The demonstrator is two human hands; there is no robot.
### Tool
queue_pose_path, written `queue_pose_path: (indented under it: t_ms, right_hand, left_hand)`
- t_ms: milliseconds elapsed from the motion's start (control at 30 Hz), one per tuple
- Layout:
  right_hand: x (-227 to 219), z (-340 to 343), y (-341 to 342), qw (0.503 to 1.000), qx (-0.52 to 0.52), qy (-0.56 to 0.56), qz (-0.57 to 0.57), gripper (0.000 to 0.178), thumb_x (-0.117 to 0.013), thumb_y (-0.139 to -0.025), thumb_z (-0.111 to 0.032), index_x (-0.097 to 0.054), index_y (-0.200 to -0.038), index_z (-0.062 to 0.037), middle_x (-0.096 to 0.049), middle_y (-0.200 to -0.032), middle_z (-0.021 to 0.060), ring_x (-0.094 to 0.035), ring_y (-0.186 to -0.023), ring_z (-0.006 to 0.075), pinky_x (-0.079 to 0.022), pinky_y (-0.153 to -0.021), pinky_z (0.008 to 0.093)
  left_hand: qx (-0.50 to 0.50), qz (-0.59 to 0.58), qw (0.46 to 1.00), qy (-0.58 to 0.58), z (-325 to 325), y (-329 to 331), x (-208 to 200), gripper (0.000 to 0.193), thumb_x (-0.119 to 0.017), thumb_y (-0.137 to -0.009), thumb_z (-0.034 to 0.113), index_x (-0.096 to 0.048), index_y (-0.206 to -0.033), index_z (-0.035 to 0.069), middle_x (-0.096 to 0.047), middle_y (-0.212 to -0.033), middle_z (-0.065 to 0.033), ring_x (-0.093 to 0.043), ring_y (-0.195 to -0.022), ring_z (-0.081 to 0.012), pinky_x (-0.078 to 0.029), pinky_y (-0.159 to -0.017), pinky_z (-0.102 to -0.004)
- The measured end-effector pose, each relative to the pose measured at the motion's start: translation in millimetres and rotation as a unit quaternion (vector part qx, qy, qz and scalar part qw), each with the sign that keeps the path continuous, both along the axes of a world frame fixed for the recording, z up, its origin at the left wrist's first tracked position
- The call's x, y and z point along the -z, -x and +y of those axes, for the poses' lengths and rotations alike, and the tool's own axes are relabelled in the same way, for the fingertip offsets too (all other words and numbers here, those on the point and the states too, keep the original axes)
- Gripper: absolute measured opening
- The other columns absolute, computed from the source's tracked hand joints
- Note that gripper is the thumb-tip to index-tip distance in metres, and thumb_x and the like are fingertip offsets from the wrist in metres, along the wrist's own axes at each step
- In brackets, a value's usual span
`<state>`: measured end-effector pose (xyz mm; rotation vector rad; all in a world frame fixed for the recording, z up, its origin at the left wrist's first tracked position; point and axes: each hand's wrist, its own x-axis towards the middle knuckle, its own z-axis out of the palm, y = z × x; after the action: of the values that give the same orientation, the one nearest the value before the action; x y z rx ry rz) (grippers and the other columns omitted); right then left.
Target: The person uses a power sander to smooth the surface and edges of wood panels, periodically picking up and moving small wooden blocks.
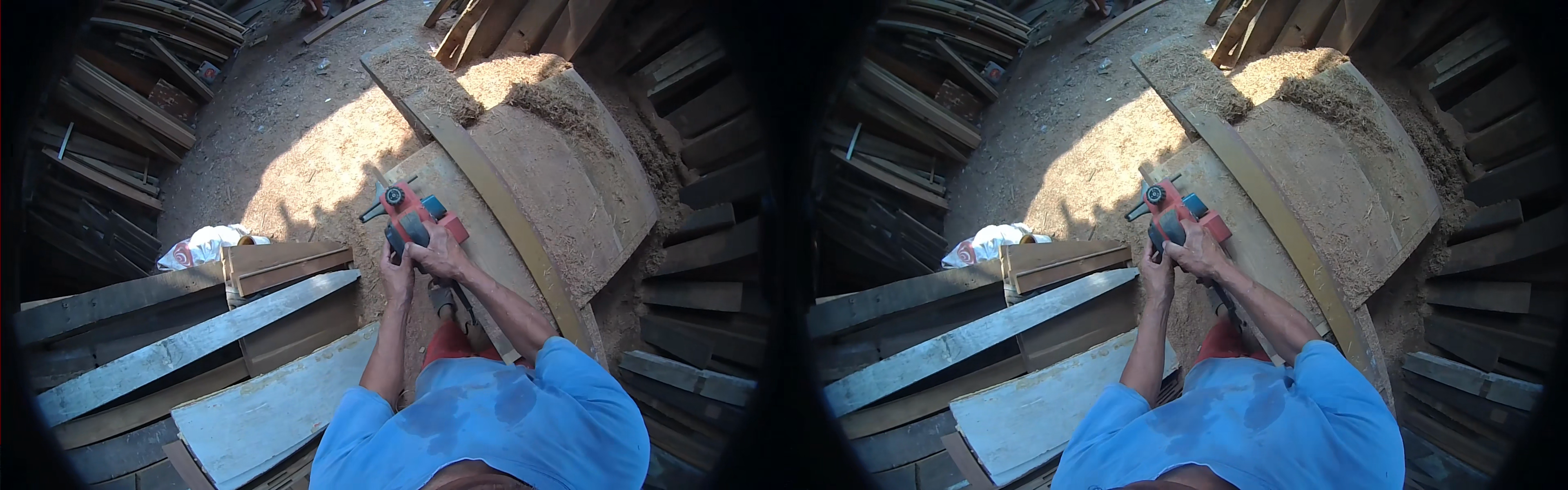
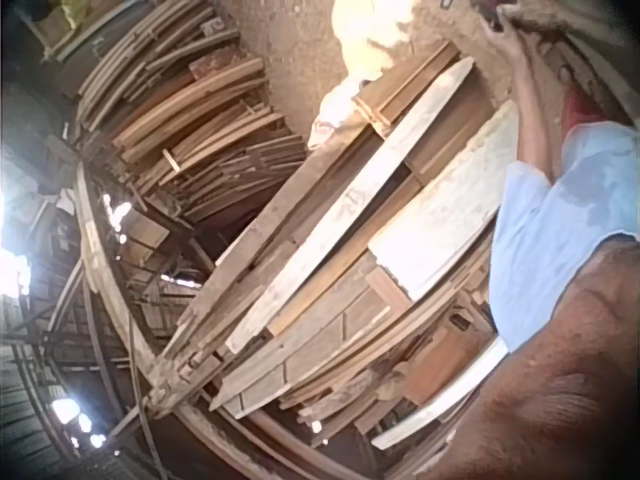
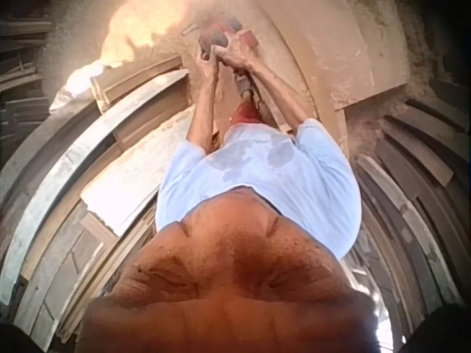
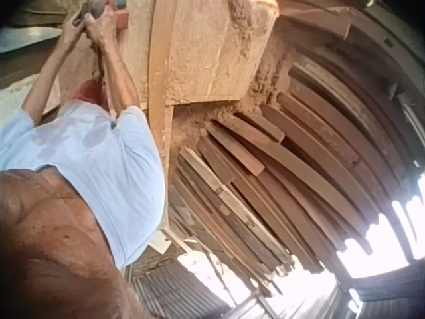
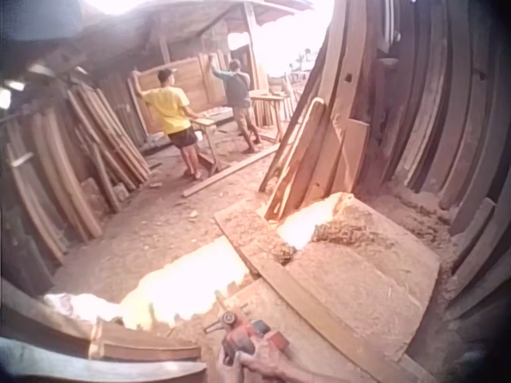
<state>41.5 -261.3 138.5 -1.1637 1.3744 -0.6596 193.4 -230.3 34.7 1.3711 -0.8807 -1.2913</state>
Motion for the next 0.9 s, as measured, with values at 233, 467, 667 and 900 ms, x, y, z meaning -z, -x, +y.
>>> queue_pose_path:
  t_ms: [233,467,667,900]
  right_hand:
    - [-2.9,-84.7,-20.4,0.996,0.017,0.081,-0.023,0.042,-0.069,-0.087,-0.028,-0.061,-0.11,0.0059,-0.069,-0.077,0.0151,-0.069,-0.063,0.0231,-0.056,-0.061,0.0385]
    - [27.4,43.7,18.5,1.0,0.004,0.015,0.024,0.044,-0.071,-0.088,-0.031,-0.063,-0.116,0.0021,-0.07,-0.087,0.014,-0.069,-0.076,0.0203,-0.056,-0.067,0.0376]
    - [22.7,146.7,47.8,1.0,0.017,0.007,0.013,0.048,-0.075,-0.087,-0.038,-0.064,-0.112,0.0017,-0.07,-0.098,0.0217,-0.071,-0.092,0.0334,-0.055,-0.083,0.0456]
    - [26.1,69.7,24.3,1.0,0.012,0.003,0.012,0.048,-0.073,-0.085,-0.037,-0.061,-0.108,0.0038,-0.069,-0.09,0.0217,-0.071,-0.085,0.0325,-0.055,-0.076,0.0452]
  left_hand:
    - [0.034,-0.055,0.997,0.048,-105.1,-28.8,4.6,0.052,-0.071,-0.102,0.029,-0.057,-0.143,0.001,-0.071,-0.11,-0.0084,-0.068,-0.085,-0.0137,-0.057,-0.071,-0.0287]
    - [0.058,0.01,0.998,-0.028,37.5,11.4,2.7,0.056,-0.067,-0.103,0.016,-0.046,-0.152,0.001,-0.069,-0.119,-0.0123,-0.07,-0.097,-0.0183,-0.06,-0.079,-0.0326]
    - [0.076,-0.158,0.984,-0.027,155.1,39.3,21.1,0.062,-0.066,-0.101,0.01,-0.04,-0.157,0.002,-0.065,-0.13,-0.0115,-0.066,-0.112,-0.0195,-0.054,-0.097,-0.034]
    - [0.072,-0.062,0.995,-0.041,62.2,20.8,-10.6,0.053,-0.065,-0.102,0.011,-0.048,-0.151,0.001,-0.067,-0.128,-0.0107,-0.067,-0.109,-0.018,-0.055,-0.093,-0.033]
